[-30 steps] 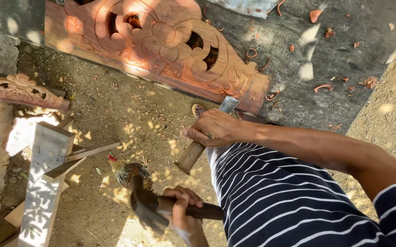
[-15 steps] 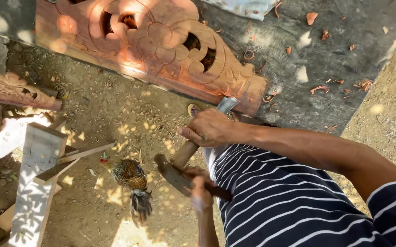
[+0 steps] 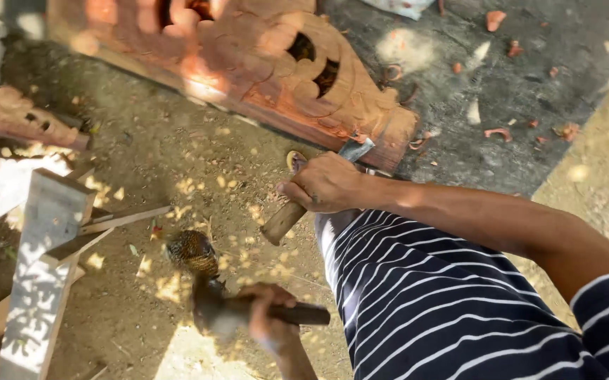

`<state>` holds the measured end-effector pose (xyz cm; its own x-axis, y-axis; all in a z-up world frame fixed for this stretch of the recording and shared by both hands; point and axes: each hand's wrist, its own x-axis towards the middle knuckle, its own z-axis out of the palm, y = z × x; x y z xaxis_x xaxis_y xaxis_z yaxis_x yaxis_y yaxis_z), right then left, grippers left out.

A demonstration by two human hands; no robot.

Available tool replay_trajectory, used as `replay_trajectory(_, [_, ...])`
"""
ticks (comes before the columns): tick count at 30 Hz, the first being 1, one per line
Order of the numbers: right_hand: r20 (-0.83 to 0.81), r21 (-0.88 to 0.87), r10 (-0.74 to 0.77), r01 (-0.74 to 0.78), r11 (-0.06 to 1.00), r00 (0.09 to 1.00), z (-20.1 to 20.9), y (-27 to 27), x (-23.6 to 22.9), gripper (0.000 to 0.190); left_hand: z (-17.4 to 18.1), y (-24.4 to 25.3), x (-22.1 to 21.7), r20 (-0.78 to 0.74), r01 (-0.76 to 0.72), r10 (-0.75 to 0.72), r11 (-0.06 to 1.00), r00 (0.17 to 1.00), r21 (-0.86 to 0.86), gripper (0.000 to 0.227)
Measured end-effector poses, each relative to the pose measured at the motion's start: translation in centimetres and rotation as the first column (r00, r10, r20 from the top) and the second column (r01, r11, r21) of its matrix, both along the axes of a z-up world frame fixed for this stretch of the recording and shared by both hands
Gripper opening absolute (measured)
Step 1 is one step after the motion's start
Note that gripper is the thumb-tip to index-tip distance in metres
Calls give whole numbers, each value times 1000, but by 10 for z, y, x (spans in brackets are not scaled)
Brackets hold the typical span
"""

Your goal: Carving intricate patterns into a wood panel using a mallet and a variety of chisels.

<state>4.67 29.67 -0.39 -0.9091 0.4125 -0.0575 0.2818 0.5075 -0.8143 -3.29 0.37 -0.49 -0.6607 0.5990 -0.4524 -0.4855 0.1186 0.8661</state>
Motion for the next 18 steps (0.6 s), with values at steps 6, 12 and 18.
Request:
replay_trajectory(6, [56,3,73,-73,997,996,7,7,4,64,31,66,47,87,-22,41,979,995,-203,14])
replay_trajectory(12, [104,-49,87,-82,995,991,4,8,7,66,2,42,43,5,-452,468,849,884,273,10])
replay_trajectory(18, [223,-6,87,-88,996,971,13,12,7,69,10,12,31,13,-38,41,979,999,-202,8])
